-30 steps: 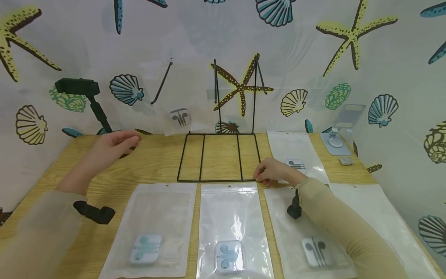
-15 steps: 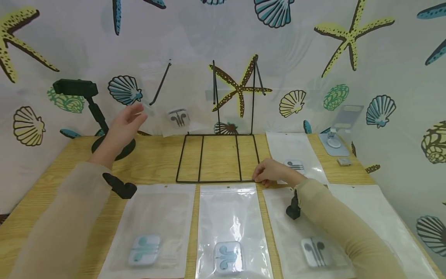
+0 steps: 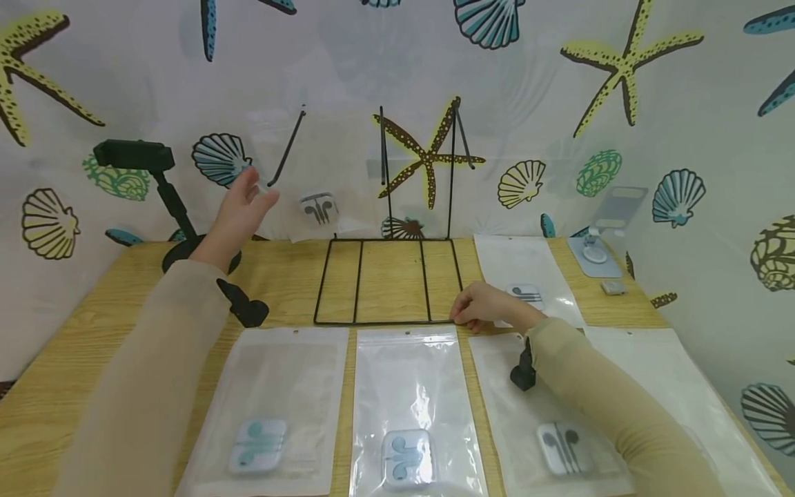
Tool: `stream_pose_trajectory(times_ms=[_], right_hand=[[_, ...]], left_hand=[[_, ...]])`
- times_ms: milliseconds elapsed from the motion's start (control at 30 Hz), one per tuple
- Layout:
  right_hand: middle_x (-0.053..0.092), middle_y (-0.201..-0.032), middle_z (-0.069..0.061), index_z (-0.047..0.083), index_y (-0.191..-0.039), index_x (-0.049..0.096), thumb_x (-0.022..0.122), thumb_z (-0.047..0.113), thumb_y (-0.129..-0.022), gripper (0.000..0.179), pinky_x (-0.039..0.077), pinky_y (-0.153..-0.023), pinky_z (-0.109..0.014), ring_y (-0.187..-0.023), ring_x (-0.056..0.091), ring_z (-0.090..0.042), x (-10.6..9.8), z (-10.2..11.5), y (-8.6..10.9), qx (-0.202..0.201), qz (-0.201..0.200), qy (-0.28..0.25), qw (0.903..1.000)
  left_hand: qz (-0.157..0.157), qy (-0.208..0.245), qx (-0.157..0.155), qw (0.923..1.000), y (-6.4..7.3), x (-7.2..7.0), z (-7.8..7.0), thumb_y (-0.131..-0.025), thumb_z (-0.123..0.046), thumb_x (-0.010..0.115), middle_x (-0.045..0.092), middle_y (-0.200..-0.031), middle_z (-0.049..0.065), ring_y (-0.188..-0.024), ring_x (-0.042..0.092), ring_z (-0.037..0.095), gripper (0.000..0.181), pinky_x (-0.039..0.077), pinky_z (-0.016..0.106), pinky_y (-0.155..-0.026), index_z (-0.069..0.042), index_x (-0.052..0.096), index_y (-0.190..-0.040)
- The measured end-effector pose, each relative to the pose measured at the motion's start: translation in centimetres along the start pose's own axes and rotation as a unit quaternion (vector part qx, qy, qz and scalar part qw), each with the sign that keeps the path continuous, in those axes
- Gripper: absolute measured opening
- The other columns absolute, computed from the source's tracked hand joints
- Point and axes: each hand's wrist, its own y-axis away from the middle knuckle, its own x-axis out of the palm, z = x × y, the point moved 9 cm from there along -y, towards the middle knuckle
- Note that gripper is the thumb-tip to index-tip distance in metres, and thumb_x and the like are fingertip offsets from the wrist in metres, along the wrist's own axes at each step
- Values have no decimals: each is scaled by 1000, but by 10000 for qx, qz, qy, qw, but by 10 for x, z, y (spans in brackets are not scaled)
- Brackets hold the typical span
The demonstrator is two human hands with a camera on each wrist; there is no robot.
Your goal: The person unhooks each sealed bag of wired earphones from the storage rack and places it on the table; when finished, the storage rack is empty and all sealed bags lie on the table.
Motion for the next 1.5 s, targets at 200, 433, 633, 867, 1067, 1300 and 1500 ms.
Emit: stream_pose_trajectory(times_ms=[200,433,633,867,1067,1300,1500], right_hand=[[58,-71,-5,1,-88,70,62,1,-86,8,52,-55,-25,-58,52,-13,0,0,-1,-17,-21,18,10000],[58,-71,-4,1,-87,70,63,1,-86,7,52,-54,-25,-57,52,-13,0,0,-1,-41,5,33,10000],[58,-71,-5,1,-88,70,62,1,-86,8,52,-55,-26,-58,52,-14,0,1,0,-61,35,63,10000],[58,-70,-4,2,-87,70,63,2,-86,8,52,-55,-25,-58,51,-13,1,1,-1,-39,35,54,10000],[57,-70,-4,1,-88,70,62,1,-86,8,52,-54,-26,-58,51,-14,1,3,1,-57,54,53,10000],[58,-72,-5,1,-88,70,62,2,-87,8,52,-55,-26,-59,52,-14,1,2,1,52,57,-28,10000],[58,-72,-5,0,-89,70,62,1,-87,8,53,-55,-26,-59,51,-14,1,3,1,-4,68,10,10000]], left_hand=[[-92,355,-242,9990,-7,2,-1,-98,-29,44,6,-153,8,-138,8,21,72,14,34,-110,-10,-3,-149],[-396,278,-262,9985,-8,0,0,-99,-26,43,22,-148,17,-135,21,26,62,22,36,-108,-6,12,-149],[-497,460,-276,9973,-9,5,3,-100,-23,41,28,-146,17,-131,29,26,57,30,34,-104,-3,17,-147],[-635,972,-474,9921,-13,10,8,-101,-18,37,33,-143,18,-127,36,21,49,34,29,-101,0,25,-145],[-628,1268,-414,9891,-11,12,7,-100,-15,37,31,-143,20,-126,38,25,51,37,31,-98,0,20,-146],[-793,1338,-545,9863,-9,10,10,-100,-16,39,38,-138,21,-117,48,20,52,42,31,-94,-4,20,-147],[-1059,1259,-508,9851,-7,6,10,-100,-15,39,47,-127,16,-92,54,9,46,47,29,-88,-6,30,-144]])
